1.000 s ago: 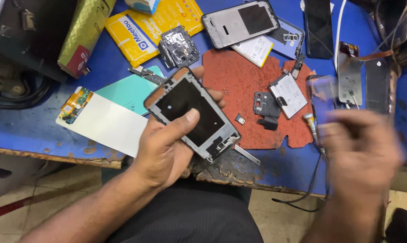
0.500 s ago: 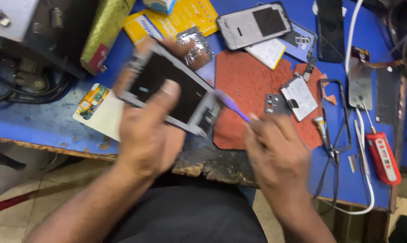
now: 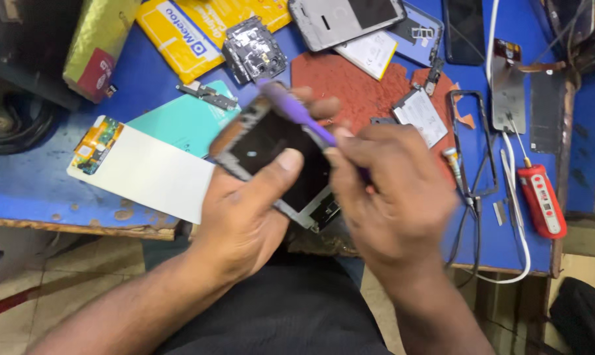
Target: The person cleans and disassembles internal components of a mobile phone. They use a small brush to sweep the frame and a thin prying tool to separate the internal layers and ribbon cables.
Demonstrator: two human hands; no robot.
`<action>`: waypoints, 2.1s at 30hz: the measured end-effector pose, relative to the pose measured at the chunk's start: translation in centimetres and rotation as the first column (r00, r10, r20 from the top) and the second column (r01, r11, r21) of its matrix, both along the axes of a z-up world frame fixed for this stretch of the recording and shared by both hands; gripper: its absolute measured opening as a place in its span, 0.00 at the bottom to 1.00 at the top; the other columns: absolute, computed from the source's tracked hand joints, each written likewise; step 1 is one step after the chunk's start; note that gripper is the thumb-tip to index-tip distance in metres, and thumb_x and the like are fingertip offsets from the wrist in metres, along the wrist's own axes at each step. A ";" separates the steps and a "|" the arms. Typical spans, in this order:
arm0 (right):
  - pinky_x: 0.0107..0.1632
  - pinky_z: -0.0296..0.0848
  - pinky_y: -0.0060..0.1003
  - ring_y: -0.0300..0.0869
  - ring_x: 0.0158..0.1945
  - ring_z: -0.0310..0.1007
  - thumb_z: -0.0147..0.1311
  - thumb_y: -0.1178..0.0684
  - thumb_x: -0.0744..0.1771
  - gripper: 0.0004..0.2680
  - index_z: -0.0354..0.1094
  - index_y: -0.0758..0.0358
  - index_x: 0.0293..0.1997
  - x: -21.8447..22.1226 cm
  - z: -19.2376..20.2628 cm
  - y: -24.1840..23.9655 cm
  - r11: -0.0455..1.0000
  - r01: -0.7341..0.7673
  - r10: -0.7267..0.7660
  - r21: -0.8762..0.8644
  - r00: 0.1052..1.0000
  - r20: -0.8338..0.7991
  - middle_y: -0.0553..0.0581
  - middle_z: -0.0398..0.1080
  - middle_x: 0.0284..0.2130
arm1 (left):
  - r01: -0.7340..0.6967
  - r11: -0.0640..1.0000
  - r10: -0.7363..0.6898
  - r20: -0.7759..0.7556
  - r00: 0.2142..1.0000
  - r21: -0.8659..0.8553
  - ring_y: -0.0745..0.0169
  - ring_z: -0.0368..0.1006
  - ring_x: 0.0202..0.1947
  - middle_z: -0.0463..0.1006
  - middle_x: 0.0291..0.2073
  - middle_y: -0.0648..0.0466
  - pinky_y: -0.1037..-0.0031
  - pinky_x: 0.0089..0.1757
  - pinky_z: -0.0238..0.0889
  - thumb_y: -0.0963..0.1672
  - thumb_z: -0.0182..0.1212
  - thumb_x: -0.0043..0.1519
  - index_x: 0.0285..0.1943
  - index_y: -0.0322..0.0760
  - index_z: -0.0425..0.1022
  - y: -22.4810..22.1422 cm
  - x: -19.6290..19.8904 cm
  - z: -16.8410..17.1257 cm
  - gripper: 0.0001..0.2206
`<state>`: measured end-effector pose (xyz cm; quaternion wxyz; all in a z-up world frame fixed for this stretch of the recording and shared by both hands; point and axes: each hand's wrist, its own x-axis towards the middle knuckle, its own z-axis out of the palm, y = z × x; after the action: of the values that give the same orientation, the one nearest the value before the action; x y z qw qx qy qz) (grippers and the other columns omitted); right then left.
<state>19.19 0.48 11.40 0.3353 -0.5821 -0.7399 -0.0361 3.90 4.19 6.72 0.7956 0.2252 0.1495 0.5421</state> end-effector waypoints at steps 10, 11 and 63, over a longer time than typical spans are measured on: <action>0.41 0.74 0.38 0.47 0.38 0.77 0.65 0.65 0.66 0.06 0.70 0.68 0.41 2.7 -1.4 -3.2 0.975 0.140 -0.145 -0.171 0.989 -0.017 0.61 0.74 0.37 | -0.170 0.985 0.173 0.105 0.979 -0.033 0.44 0.67 0.66 0.68 0.66 0.43 0.45 0.62 0.68 0.39 0.54 0.71 0.78 0.35 0.53 2.8 -5.1 0.2 0.25; 0.42 0.75 0.37 0.47 0.39 0.77 0.65 0.65 0.67 0.06 0.69 0.68 0.42 2.9 -1.4 -3.4 0.979 0.143 -0.149 -0.147 0.988 -0.028 0.61 0.74 0.37 | -0.158 0.987 0.160 0.108 0.981 -0.023 0.44 0.67 0.66 0.69 0.64 0.43 0.46 0.61 0.68 0.39 0.54 0.71 0.78 0.35 0.54 2.7 -4.4 0.1 0.25; 0.34 0.74 0.33 0.39 0.32 0.77 0.65 0.61 0.61 0.05 0.72 0.67 0.35 2.6 0.3 -4.4 0.884 -0.101 0.022 -0.456 0.984 -0.175 0.55 0.74 0.32 | -0.127 0.989 0.143 0.319 0.937 -0.069 0.50 0.71 0.43 0.74 0.41 0.44 0.59 0.47 0.68 0.64 0.36 0.73 0.59 0.28 0.67 3.9 -5.5 -0.4 0.36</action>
<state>21.82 -3.88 11.66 0.2477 -0.6225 -0.7149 0.2001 -1.56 8.07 6.30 0.7754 0.1038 0.0449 0.6213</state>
